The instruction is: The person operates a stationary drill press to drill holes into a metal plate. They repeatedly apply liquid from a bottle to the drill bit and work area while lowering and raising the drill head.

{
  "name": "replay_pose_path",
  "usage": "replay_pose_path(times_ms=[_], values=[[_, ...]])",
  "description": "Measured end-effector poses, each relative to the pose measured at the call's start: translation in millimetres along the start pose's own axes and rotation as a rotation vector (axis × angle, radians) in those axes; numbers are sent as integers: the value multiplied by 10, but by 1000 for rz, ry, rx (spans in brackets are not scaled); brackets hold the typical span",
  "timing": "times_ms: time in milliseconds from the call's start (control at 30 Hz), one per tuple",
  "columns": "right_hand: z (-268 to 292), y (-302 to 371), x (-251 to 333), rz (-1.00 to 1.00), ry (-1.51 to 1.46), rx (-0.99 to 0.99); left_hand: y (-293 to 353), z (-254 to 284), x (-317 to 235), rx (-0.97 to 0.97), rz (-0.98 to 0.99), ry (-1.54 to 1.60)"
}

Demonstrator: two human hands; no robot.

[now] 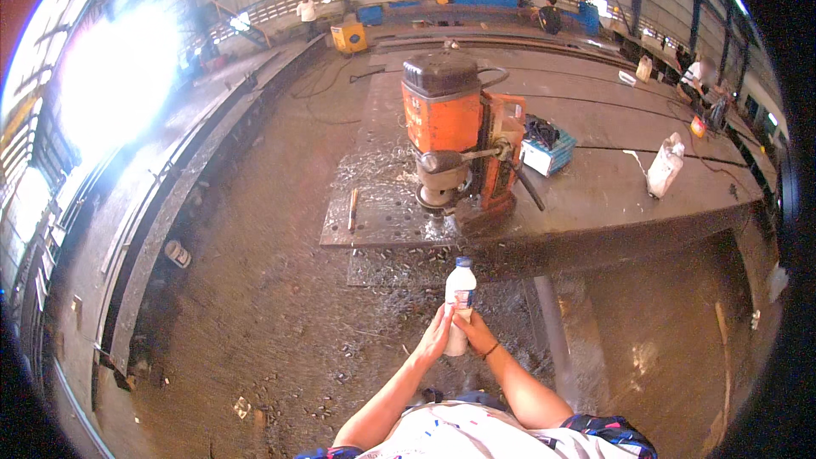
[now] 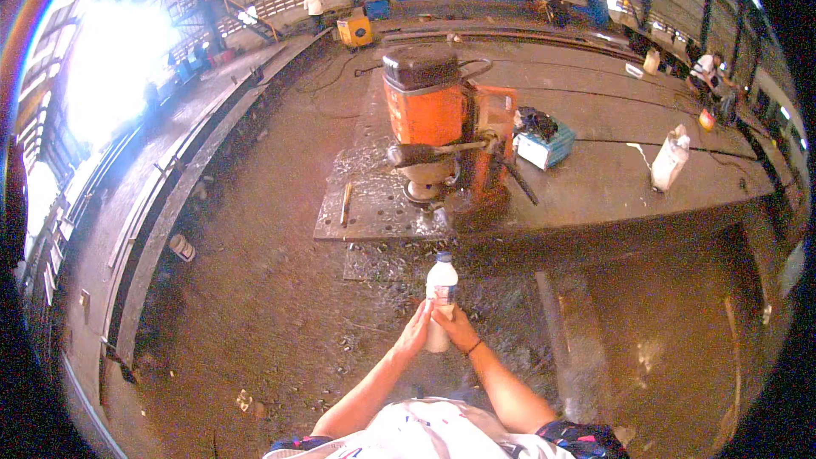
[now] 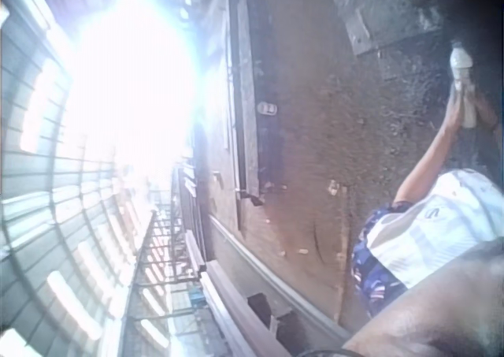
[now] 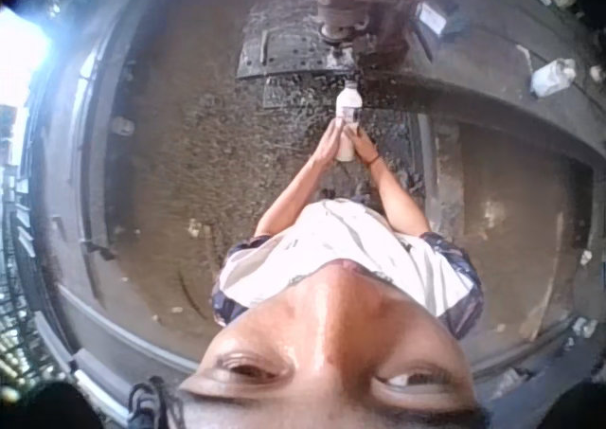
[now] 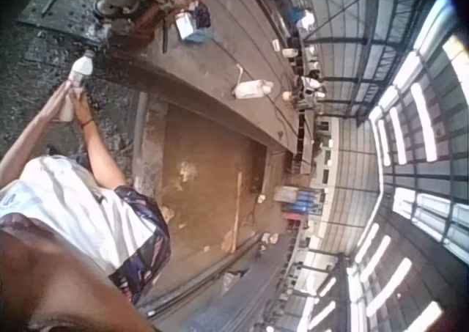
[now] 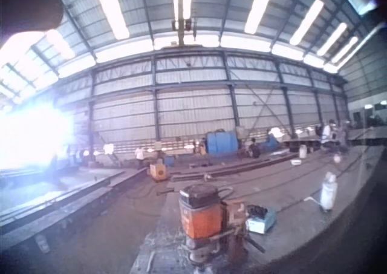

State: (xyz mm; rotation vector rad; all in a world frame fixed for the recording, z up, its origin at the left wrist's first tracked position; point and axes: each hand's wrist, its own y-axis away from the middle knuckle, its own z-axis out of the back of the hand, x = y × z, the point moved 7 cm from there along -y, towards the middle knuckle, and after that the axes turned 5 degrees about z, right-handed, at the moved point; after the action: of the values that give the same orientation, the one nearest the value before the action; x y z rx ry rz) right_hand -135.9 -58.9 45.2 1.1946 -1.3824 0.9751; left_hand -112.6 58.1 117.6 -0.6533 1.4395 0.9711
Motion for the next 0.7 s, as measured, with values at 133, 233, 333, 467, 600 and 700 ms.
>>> replay_pose_path(times_ms=[133,233,333,467,600,700], values=[[-108,-97,654,-2,-107,146,-181,266,-336,-157,-269,-890],[146,-83,544,-56,-136,154,-69,485,-1897,-483,-512,-570],[250,-102,449,-75,-70,145,30,643,-3092,-687,-829,-563],[380,-152,97,-203,39,94,-250,443,-4046,-588,-814,-887],[621,-202,-319,-293,234,135,-939,370,-4007,-436,-422,-1192],[663,-213,-420,-350,341,212,-1124,434,-3833,-389,-259,-1361]])
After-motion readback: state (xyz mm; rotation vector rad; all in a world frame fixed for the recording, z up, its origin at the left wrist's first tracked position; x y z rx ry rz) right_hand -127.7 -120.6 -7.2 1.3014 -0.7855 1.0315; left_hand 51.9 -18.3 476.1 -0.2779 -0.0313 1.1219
